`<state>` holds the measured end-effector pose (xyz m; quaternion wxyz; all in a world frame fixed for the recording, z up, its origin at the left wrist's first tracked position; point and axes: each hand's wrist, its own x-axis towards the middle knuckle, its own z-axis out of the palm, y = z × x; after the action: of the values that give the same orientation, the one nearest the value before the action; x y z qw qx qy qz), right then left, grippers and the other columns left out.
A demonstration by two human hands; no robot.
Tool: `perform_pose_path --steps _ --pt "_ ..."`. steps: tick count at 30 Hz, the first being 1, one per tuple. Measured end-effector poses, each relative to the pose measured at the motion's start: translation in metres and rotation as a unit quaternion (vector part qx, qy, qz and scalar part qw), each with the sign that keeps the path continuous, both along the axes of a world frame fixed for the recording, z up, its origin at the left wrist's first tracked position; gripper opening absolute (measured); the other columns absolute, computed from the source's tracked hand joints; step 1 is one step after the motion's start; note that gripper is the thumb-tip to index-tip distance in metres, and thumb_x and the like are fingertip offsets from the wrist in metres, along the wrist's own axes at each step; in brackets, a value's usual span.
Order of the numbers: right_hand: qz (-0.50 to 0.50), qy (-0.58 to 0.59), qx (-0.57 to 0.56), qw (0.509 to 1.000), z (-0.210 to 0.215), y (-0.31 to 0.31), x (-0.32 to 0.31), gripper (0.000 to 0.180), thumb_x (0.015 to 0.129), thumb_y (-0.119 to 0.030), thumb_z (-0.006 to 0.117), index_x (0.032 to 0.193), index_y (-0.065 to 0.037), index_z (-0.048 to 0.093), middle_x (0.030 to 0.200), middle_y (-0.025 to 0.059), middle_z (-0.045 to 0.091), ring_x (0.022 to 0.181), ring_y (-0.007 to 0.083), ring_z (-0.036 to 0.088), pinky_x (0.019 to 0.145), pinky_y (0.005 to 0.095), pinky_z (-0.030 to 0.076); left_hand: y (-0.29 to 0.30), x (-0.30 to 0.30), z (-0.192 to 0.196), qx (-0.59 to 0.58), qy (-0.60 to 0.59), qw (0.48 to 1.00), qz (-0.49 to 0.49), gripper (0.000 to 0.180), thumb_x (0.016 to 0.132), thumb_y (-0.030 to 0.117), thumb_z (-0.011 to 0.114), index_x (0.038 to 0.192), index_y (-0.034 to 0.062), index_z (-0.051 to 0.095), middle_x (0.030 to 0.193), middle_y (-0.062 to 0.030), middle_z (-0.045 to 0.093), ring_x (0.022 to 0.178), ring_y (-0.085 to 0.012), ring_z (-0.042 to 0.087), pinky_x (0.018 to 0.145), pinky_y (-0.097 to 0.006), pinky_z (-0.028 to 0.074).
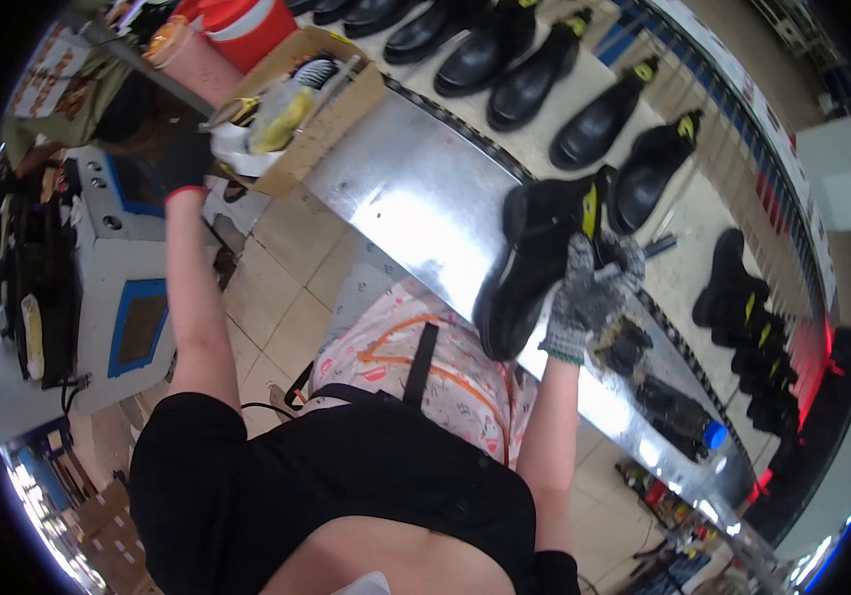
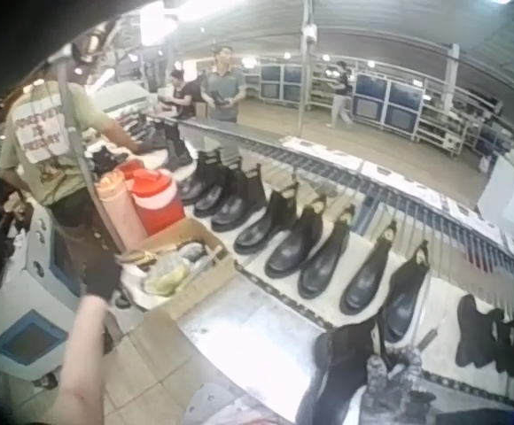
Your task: Cleaning and polishing black boots on an industrial conveyor line using a brush and cloth.
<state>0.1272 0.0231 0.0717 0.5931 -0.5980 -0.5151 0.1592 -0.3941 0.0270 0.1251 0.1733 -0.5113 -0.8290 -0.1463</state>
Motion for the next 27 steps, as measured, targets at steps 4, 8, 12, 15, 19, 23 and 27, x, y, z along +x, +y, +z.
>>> perform_pose_path --steps 4,8,12,15,19,23,27 --pt "0.018 0.037 0.029 0.999 -0.008 0.009 -0.001 0.044 0.075 0.006 0.070 0.110 -0.004 0.045 0.103 0.0079 0.057 0.096 0.0160 0.056 0.092 0.0303 0.044 -0.010 0.007 0.076 0.056 -0.094 0.991 -0.071 0.018 0.080 0.016 0.061 0.095 0.0063 0.060 0.082 -0.0124 0.063 0.076 -0.0260 0.063 0.071 -0.032 0.048" --pt "0.001 0.000 0.022 1.000 -0.015 0.009 0.008 0.042 0.075 0.006 0.070 0.108 -0.002 0.046 0.104 0.0088 0.056 0.096 0.0168 0.056 0.093 0.0305 0.044 0.010 0.104 0.054 0.103 -0.356 0.892 -0.261 0.011 0.079 0.001 0.058 0.090 0.0055 0.056 0.081 0.0021 0.056 0.072 -0.0086 0.052 0.066 -0.023 0.044" --pt "-0.002 -0.008 0.008 1.000 -0.008 0.008 0.006 0.041 0.074 0.005 0.071 0.106 -0.001 0.047 0.103 0.0091 0.057 0.096 0.0174 0.056 0.093 0.0305 0.044 0.035 0.198 -0.050 0.117 -0.546 0.743 -0.368 0.022 0.077 -0.004 0.060 0.095 0.0065 0.055 0.083 -0.0001 0.058 0.070 -0.0066 0.055 0.065 -0.022 0.047" --pt "-0.010 0.017 -0.003 1.000 -0.001 0.007 0.003 0.038 0.075 0.003 0.072 0.105 -0.001 0.049 0.101 0.0090 0.058 0.097 0.0175 0.056 0.093 0.0305 0.043 0.048 0.269 -0.127 0.116 -0.709 0.653 -0.241 0.019 0.076 -0.001 0.064 0.092 0.0035 0.054 0.074 -0.0030 0.060 0.062 -0.0097 0.058 0.057 -0.023 0.048" --pt "-0.030 0.101 -0.012 0.994 -0.005 0.010 0.012 0.036 0.076 -0.001 0.073 0.104 -0.001 0.050 0.100 0.0074 0.057 0.096 0.0169 0.055 0.091 0.0302 0.043 0.049 0.341 -0.145 0.076 -0.834 0.529 -0.135 0.007 0.079 0.001 0.064 0.085 -0.0016 0.063 0.071 -0.0064 0.062 0.061 -0.0134 0.062 0.055 -0.023 0.051" --pt "-0.044 0.106 -0.027 0.993 0.002 0.010 0.012 0.031 0.079 -0.003 0.070 0.104 -0.002 0.051 0.103 0.0077 0.056 0.098 0.0159 0.052 0.093 0.0302 0.039 0.045 0.361 -0.142 0.085 -0.727 0.644 -0.221 0.006 0.080 0.004 0.065 0.086 0.0012 0.065 0.071 -0.0040 0.063 0.061 -0.0105 0.059 0.057 -0.023 0.047" --pt "-0.052 0.129 -0.019 0.990 0.006 0.012 0.009 0.032 0.078 -0.004 0.071 0.103 -0.002 0.052 0.103 0.0077 0.056 0.098 0.0161 0.051 0.093 0.0307 0.039 0.045 0.363 -0.140 0.144 -0.578 0.729 -0.338 0.006 0.078 0.007 0.067 0.085 0.0066 0.068 0.071 -0.0038 0.060 0.063 -0.0126 0.056 0.058 -0.025 0.044"
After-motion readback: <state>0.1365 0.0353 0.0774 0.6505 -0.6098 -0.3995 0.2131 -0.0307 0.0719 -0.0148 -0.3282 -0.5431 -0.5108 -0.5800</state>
